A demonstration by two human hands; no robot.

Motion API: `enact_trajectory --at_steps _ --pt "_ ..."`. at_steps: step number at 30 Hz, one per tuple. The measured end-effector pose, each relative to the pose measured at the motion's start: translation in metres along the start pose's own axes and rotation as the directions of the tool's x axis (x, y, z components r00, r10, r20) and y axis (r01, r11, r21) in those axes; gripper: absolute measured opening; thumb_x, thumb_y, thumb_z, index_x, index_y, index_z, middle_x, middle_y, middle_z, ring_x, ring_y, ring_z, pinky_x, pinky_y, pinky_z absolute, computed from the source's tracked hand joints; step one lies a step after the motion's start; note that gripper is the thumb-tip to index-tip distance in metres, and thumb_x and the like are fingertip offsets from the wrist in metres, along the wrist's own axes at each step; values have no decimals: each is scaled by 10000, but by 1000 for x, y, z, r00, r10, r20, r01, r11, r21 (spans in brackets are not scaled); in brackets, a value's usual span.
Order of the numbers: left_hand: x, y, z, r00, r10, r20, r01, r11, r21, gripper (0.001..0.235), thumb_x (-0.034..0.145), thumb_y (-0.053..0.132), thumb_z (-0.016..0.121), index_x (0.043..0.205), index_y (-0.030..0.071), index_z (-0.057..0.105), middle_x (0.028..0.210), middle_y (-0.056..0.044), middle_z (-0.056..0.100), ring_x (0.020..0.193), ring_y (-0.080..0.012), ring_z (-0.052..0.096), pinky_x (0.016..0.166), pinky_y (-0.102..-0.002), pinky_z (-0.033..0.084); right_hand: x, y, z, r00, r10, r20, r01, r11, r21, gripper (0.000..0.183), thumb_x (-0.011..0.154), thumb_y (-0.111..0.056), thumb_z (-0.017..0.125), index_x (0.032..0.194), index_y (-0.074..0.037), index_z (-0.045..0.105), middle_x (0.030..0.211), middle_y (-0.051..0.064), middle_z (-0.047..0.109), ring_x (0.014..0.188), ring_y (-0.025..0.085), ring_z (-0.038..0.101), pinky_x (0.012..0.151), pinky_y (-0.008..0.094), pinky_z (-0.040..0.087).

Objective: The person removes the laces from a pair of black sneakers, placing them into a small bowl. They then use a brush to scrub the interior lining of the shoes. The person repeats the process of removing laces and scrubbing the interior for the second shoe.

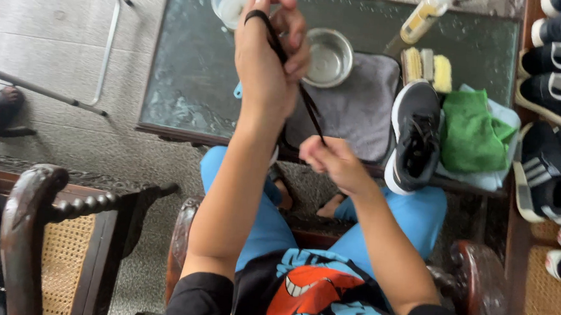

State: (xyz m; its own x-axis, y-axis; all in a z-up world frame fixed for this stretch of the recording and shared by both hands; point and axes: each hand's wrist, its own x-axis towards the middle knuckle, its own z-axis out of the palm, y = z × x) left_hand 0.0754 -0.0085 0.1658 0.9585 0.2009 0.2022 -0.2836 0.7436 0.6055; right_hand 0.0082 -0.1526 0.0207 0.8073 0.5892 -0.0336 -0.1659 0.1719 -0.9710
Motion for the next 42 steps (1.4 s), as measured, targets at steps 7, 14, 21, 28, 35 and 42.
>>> enact_trajectory --at_steps 7,14,21,28,35,42 --pt "-62 -29 -28 879 -223 422 -234 569 788 570 690 78 505 1259 53 536 1435 -130 422 1399 -263 344 1186 -397 244 11 -107 -13 737 -528 -421 446 849 -284 415 912 -292 567 601 -87 384 570 0 296 543 117 305 504 247 214" --pt "-119 -47 -33 826 -386 411 -80 641 764 248 989 297 381 948 146 574 703 41 562 805 -138 478 840 -295 363 35 -172 -50 588 -534 -608 608 787 -104 293 849 -339 539 743 -71 491 684 76 456 626 199 442 630 320 374" --pt "-101 -10 -64 995 78 57 -93 941 326 327 978 361 436 733 145 444 1396 -98 418 1392 -261 331 1132 -466 265 48 -160 -33 749 -291 -596 426 900 96 368 794 -457 529 911 -117 609 910 126 697 822 201 696 437 156 284" --pt "-40 7 -9 991 23 131 15 959 -283 262 994 207 371 768 78 400 770 -84 465 967 -270 578 961 -360 404 50 19 54 932 37 -361 188 801 568 286 934 -172 470 1171 -46 568 1181 129 606 1094 218 560 882 319 479" --pt "-45 35 -50 982 -107 -153 184 696 694 394 889 392 432 651 85 493 706 -77 670 597 -60 520 457 -190 339 56 -80 31 875 34 -484 213 869 446 362 830 -409 588 663 -187 356 585 -43 278 399 57 200 348 224 121" --pt "-99 -40 -37 859 -482 -170 357 804 -475 553 871 619 515 760 84 426 989 -173 610 893 -305 588 736 -416 501 86 -44 19 999 -38 -12 34 663 748 429 941 -445 429 623 -213 259 526 -98 67 407 39 66 342 148 99"
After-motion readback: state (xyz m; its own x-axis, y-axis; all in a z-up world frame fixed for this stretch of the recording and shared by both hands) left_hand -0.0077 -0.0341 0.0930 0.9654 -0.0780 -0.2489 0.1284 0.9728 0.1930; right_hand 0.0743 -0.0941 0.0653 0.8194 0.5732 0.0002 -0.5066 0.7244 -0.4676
